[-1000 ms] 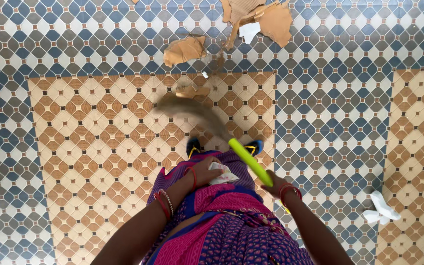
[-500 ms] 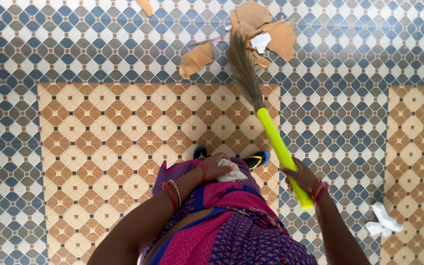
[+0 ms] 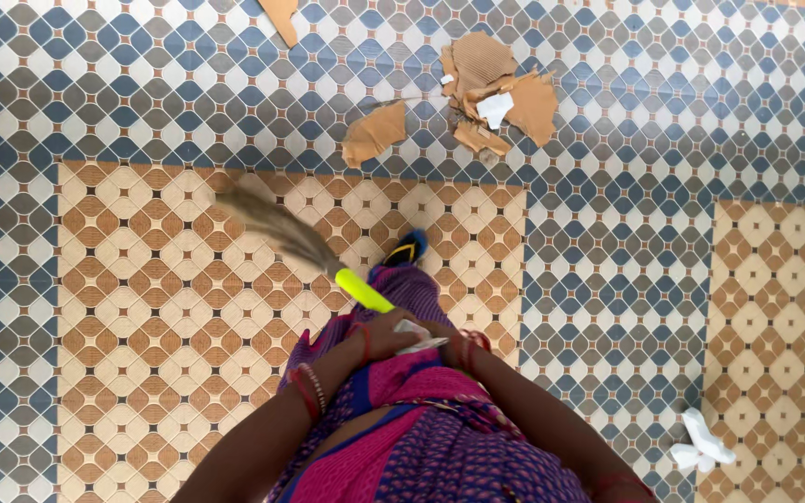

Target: The person sweeps debris, including cardboard scraps and white foam pieces, across a patterned tile floor using a handheld broom.

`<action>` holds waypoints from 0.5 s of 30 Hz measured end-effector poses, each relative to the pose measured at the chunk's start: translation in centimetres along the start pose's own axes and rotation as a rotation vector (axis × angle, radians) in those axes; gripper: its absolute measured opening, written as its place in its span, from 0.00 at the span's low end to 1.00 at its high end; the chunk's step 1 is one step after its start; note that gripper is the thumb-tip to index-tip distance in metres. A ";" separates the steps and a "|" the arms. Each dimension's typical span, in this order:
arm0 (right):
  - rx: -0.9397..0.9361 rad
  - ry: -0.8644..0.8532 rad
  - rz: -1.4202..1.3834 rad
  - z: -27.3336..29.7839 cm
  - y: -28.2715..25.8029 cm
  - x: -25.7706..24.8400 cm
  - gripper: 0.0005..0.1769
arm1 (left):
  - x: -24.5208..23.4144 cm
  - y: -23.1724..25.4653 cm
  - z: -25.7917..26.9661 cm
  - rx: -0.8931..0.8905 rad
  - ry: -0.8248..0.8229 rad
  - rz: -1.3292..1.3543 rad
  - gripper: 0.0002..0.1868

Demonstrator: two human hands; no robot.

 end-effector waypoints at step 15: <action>0.384 0.383 0.000 -2.8 -10.3 -12.1 0.32 | -13.1 8.1 -5.7 -0.132 0.155 -0.109 0.30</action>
Point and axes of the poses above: each hand's wrist, its own z-axis away from the middle knuckle, its own x-axis out of the palm, y = z × x, the point moved 4 cm from there along -z, towards the middle knuckle
